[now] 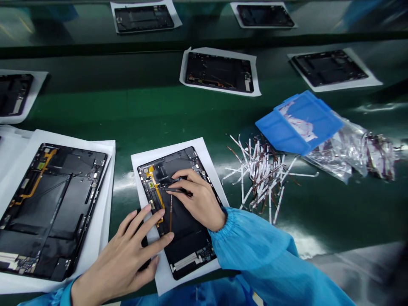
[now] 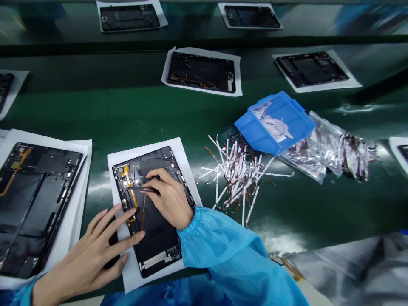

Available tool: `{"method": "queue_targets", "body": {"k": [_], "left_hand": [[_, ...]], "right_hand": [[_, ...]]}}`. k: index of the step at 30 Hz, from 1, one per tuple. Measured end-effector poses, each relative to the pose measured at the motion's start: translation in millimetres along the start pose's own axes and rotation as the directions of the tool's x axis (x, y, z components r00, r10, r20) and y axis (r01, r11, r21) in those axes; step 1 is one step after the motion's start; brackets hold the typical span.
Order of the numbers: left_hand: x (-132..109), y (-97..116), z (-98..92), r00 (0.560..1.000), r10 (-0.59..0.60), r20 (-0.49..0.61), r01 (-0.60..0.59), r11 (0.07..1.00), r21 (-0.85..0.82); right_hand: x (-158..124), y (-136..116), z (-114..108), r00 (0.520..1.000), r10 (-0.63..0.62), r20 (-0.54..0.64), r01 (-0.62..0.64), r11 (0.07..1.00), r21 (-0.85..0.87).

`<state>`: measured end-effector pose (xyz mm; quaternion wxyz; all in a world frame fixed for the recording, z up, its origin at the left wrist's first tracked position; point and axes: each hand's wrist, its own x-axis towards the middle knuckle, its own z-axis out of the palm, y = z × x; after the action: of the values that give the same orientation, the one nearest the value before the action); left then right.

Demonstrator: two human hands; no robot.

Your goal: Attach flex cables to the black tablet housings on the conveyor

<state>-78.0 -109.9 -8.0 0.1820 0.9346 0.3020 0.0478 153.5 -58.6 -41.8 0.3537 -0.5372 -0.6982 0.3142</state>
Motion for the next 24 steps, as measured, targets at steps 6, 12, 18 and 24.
{"method": "queue_targets", "body": {"k": [6,12,18,24], "left_hand": [[-1,0,0.5,1.0,-0.011,-0.009,0.011,1.0,0.011],[-2,3,4.2,0.999,0.007,-0.033,-0.007,1.0,-0.005],[2,3,14.3,0.995,-0.054,-0.079,0.063,0.992,0.113],[8,1,17.6,0.987,-0.136,-0.087,0.149,0.976,0.158]], "right_hand": [[0,-1,0,1.0,-0.02,-0.007,0.02,1.0,0.0],[1,0,0,0.999,-0.041,-0.02,0.041,0.999,-0.012],[0,-2,0,1.0,0.004,-0.001,-0.004,1.0,0.026],[3,-1,-2,0.989,0.056,-0.14,-0.038,0.991,0.127]]}}
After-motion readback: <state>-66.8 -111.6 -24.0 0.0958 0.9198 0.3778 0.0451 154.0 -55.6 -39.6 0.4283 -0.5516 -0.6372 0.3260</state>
